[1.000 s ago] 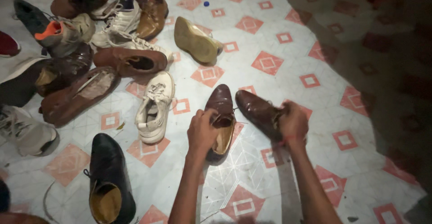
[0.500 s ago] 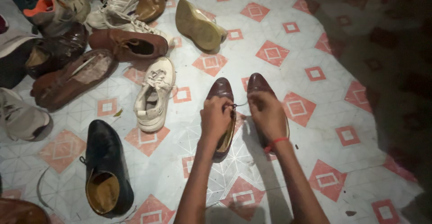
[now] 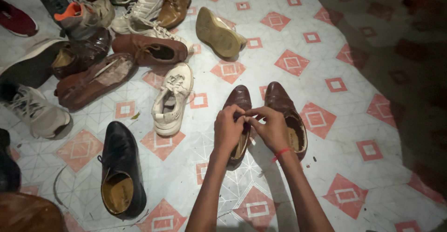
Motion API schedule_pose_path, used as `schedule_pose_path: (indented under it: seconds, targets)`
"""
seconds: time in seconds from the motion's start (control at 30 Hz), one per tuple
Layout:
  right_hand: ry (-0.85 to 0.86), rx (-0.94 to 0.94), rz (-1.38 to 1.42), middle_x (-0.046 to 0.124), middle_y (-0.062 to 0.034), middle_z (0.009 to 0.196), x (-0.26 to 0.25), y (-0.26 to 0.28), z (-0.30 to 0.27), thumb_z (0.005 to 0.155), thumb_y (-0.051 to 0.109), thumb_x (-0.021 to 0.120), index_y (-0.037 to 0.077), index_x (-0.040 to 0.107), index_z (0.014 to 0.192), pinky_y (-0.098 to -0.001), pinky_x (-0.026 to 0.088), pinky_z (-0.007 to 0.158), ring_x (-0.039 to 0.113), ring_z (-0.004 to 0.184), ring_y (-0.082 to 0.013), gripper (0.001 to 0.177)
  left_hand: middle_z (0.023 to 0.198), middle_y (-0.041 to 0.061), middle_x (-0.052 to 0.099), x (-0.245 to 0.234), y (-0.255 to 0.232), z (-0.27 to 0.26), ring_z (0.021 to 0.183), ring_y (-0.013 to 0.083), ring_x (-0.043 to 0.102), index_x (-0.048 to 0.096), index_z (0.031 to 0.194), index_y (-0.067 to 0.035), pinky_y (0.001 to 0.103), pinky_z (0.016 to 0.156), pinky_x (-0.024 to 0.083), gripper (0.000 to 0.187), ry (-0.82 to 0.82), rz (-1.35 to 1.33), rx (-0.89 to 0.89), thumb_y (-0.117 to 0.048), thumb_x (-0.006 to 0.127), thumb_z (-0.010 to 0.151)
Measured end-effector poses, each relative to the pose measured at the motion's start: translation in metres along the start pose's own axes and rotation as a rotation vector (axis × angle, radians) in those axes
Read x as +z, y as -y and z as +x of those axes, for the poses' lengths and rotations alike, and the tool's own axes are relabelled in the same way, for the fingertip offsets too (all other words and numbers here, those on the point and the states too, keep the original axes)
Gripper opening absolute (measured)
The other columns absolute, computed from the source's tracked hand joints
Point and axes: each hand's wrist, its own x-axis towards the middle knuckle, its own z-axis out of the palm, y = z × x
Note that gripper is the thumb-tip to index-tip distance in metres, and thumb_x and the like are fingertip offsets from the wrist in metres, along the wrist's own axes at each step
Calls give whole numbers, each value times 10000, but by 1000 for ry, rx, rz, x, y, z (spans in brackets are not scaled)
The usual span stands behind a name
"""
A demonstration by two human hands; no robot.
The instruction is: The person selects a pair of brown leather shoes from a pile on the floor and begins to re-lace them. They thread the laces through the eyelets, pull them tight, and tie a knot, repeating the process for both shoes.
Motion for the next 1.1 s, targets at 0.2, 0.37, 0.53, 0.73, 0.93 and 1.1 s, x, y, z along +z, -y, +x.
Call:
schedule_pose_path:
  seconds: [0.2, 0.37, 0.53, 0.73, 0.93, 1.1]
  targets:
    - [-114, 25, -75, 784, -105, 883, 6, -5, -1, 888, 130, 704, 45, 778, 968, -325, 575, 711, 761, 805, -166, 138, 846, 124, 765, 2, -1, 2, 800, 266, 748, 745, 881, -66, 373, 721, 554, 136, 11, -90, -199, -143, 814, 791]
    - [-84, 166, 42, 758, -109, 874, 21, -38, -4, 944, 141, 671, 9, 710, 997, -308, 553, 681, 726, 746, -165, 147, 820, 98, 771, 17, 19, 6, 769, 172, 735, 752, 865, -39, 302, 707, 560, 102, -52, -367, -309, -63, 795, 776]
    - [-124, 353, 475, 700, -116, 899, 40, -79, -6, 988, 98, 649, -18, 693, 1022, -262, 494, 672, 616, 751, -114, 129, 835, 61, 723, 35, 40, 7, 774, 134, 681, 679, 918, -16, 277, 714, 524, 91, 5, -544, -370, -24, 719, 836]
    - [-191, 367, 679, 757, -75, 925, 35, -88, -1, 902, 50, 627, 48, 635, 1085, -242, 525, 692, 656, 752, -100, 183, 829, 51, 692, 45, 53, 8, 766, 125, 653, 673, 917, -21, 273, 703, 517, 66, -39, -592, -393, -41, 705, 862]
    - [-74, 322, 553, 752, -39, 971, 26, -63, -3, 873, 74, 695, -2, 718, 1106, -251, 541, 719, 680, 841, -77, 246, 835, 63, 717, 49, 58, 11, 779, 135, 674, 698, 911, -14, 275, 722, 531, 62, -55, -618, -364, -41, 700, 854]
    - [-85, 367, 304, 748, -88, 856, 33, -56, -3, 901, 151, 762, -31, 782, 1035, -309, 529, 629, 659, 715, -117, 227, 849, 65, 727, 42, 42, 5, 810, 163, 698, 684, 903, -48, 307, 739, 537, 74, -126, -399, -330, -84, 724, 852]
